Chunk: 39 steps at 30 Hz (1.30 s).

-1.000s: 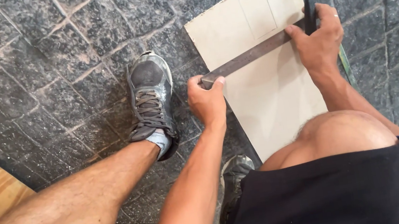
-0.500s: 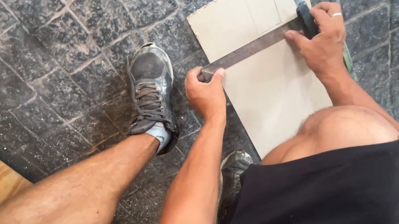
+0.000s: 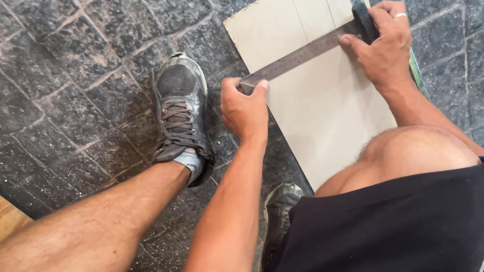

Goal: The person marks a white rectangular tile with a yellow pencil using a metal ruler as a guide. They then use a utility knife to score the tile along the marked lines. Finally, the person uses a metal file to smooth the edges of the tile.

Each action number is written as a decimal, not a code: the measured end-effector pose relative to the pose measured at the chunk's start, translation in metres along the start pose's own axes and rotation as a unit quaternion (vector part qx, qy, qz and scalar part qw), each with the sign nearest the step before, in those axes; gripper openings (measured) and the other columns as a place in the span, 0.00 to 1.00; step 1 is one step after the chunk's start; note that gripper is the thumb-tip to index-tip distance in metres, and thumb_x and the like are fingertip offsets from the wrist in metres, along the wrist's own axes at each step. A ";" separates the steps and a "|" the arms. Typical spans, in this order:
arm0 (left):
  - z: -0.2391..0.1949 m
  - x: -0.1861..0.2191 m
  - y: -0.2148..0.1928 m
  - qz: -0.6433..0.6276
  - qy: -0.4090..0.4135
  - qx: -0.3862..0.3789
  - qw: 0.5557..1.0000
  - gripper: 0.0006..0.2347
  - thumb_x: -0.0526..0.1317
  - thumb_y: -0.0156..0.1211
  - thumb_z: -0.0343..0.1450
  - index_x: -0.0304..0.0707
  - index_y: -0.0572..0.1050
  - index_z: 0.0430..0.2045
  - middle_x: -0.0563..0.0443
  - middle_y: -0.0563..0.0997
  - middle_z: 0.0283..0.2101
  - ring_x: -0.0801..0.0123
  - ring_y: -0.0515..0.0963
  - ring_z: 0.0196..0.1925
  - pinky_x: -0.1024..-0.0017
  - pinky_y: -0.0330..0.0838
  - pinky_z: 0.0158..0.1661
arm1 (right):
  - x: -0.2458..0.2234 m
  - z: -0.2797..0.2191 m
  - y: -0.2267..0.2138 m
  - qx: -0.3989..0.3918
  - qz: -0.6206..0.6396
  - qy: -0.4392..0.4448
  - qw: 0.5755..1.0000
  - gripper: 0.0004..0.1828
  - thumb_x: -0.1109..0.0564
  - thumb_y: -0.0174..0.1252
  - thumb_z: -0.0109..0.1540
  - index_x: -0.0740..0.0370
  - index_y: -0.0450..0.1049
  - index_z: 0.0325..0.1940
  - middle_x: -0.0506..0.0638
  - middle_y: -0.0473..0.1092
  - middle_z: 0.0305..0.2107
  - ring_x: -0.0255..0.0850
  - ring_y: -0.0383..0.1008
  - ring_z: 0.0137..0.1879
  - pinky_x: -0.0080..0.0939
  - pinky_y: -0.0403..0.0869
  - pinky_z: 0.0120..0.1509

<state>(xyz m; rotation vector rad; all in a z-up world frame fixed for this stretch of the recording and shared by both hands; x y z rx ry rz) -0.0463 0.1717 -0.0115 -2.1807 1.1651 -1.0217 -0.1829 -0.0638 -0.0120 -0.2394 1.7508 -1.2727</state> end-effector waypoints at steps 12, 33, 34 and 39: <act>0.005 -0.006 0.000 -0.017 0.043 -0.023 0.999 0.19 0.47 0.73 0.58 0.43 0.73 0.37 0.50 0.83 0.39 0.55 0.81 0.41 0.58 0.70 0.41 | 0.003 0.000 0.003 0.005 -0.015 0.006 1.000 0.21 0.57 0.81 0.59 0.69 0.75 0.44 0.58 0.62 0.47 0.51 0.67 0.47 0.50 0.70 0.50; 0.007 0.010 0.026 0.202 0.479 0.047 0.853 0.13 0.43 0.69 0.61 0.49 0.74 0.35 0.54 0.73 0.37 0.54 0.72 0.41 0.58 0.68 0.34 | 0.002 0.003 0.001 -0.013 -0.023 0.026 0.999 0.22 0.57 0.80 0.58 0.69 0.76 0.46 0.57 0.63 0.46 0.50 0.67 0.47 0.49 0.71 0.49; 0.009 0.009 0.026 0.202 0.479 0.049 0.853 0.13 0.43 0.69 0.61 0.49 0.74 0.35 0.54 0.73 0.37 0.54 0.72 0.41 0.58 0.68 0.34 | 0.001 0.004 0.001 -0.013 -0.023 0.024 0.999 0.22 0.57 0.80 0.58 0.69 0.76 0.46 0.57 0.63 0.46 0.50 0.67 0.47 0.49 0.71 0.49; 0.012 0.007 0.026 0.175 0.440 -0.019 0.881 0.08 0.37 0.67 0.63 0.46 0.73 0.30 0.54 0.72 0.36 0.54 0.70 0.41 0.59 0.65 0.35 | 0.003 0.003 0.000 -0.012 -0.024 0.014 1.000 0.21 0.57 0.79 0.57 0.68 0.76 0.46 0.58 0.64 0.48 0.52 0.69 0.48 0.50 0.70 0.52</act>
Point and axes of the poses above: each hand's wrist, its own z-axis towards the middle knuckle, its own y-axis out of the palm, x = y × z, the point moved 2 cm from there along z, towards the middle knuckle
